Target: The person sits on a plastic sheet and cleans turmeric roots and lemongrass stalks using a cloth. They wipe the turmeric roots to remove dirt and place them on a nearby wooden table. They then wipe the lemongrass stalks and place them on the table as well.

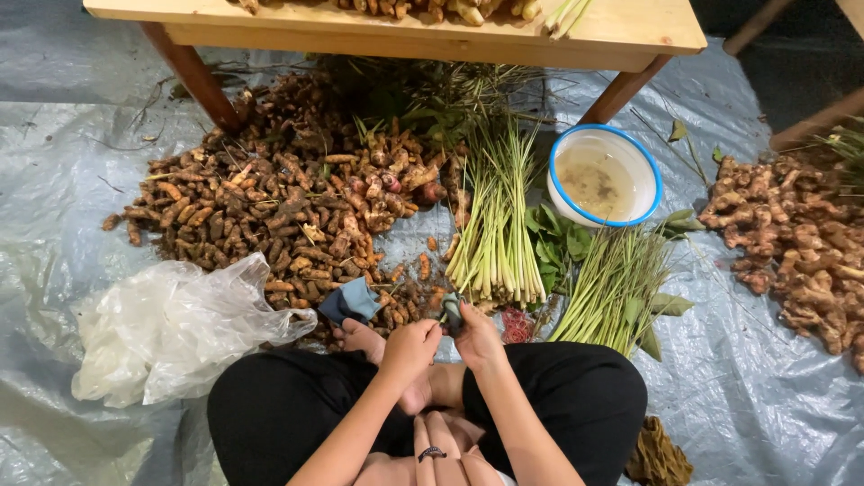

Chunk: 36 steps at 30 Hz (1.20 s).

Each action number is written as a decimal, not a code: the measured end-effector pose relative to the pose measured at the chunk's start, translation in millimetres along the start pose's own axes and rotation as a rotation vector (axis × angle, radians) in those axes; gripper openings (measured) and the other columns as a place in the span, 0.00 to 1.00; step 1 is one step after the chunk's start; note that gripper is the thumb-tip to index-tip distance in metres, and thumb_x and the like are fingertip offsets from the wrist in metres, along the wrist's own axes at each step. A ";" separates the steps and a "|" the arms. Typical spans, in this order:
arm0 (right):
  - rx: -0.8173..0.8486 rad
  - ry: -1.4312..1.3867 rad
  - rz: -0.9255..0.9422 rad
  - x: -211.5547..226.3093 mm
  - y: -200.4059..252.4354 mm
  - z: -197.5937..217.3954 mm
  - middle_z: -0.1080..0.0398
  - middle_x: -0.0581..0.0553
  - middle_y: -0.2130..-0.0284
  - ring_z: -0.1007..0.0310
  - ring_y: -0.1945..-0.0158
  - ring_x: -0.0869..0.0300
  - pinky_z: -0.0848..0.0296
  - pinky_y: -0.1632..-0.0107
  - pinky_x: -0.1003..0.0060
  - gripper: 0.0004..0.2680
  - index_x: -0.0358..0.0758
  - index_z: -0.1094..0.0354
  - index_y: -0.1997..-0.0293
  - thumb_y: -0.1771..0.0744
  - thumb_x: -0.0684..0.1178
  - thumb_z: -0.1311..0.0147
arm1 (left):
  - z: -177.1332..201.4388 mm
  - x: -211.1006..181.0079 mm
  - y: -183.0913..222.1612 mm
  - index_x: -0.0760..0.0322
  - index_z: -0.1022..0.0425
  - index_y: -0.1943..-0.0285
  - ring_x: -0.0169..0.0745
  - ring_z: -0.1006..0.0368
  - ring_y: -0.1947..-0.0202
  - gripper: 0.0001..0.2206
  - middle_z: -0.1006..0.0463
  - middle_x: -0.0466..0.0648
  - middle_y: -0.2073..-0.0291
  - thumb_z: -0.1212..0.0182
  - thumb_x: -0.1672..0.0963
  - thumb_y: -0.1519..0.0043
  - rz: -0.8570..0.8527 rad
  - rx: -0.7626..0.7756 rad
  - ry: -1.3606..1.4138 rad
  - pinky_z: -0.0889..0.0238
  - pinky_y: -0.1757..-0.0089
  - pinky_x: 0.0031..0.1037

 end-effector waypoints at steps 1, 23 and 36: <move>-0.001 0.000 0.000 1.9 -1.5 3.8 0.22 0.39 0.62 0.21 0.57 0.47 0.25 0.50 0.52 0.03 0.38 0.27 0.60 0.32 0.45 0.41 | 1.1 -2.6 3.3 0.56 0.18 0.55 0.47 0.19 0.69 0.16 0.21 0.43 0.84 0.50 0.48 0.34 0.001 0.001 0.001 0.27 0.56 0.36; -0.111 0.594 0.229 100.3 90.1 -65.3 0.40 0.49 0.73 0.39 0.71 0.60 0.32 0.59 0.61 0.06 0.42 0.43 0.65 0.31 0.44 0.48 | -5.3 -20.7 38.4 0.57 0.23 0.59 0.36 0.38 0.85 0.12 0.32 0.44 0.87 0.52 0.52 0.31 -0.144 -0.016 0.096 0.49 0.75 0.32; -0.069 -0.024 -0.014 71.2 65.9 -33.5 0.26 0.49 0.73 0.26 0.72 0.59 0.31 0.68 0.67 0.04 0.45 0.32 0.60 0.30 0.49 0.51 | -9.0 -20.5 39.9 0.57 0.20 0.55 0.38 0.32 0.80 0.13 0.27 0.46 0.84 0.52 0.52 0.33 -0.142 -0.024 0.097 0.43 0.72 0.34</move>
Point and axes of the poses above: each hand's wrist, its own y-axis away from the middle knuckle, its own z-axis out of the back of the hand, x = y × z, the point moved 10 cm from there along -y, towards the middle knuckle
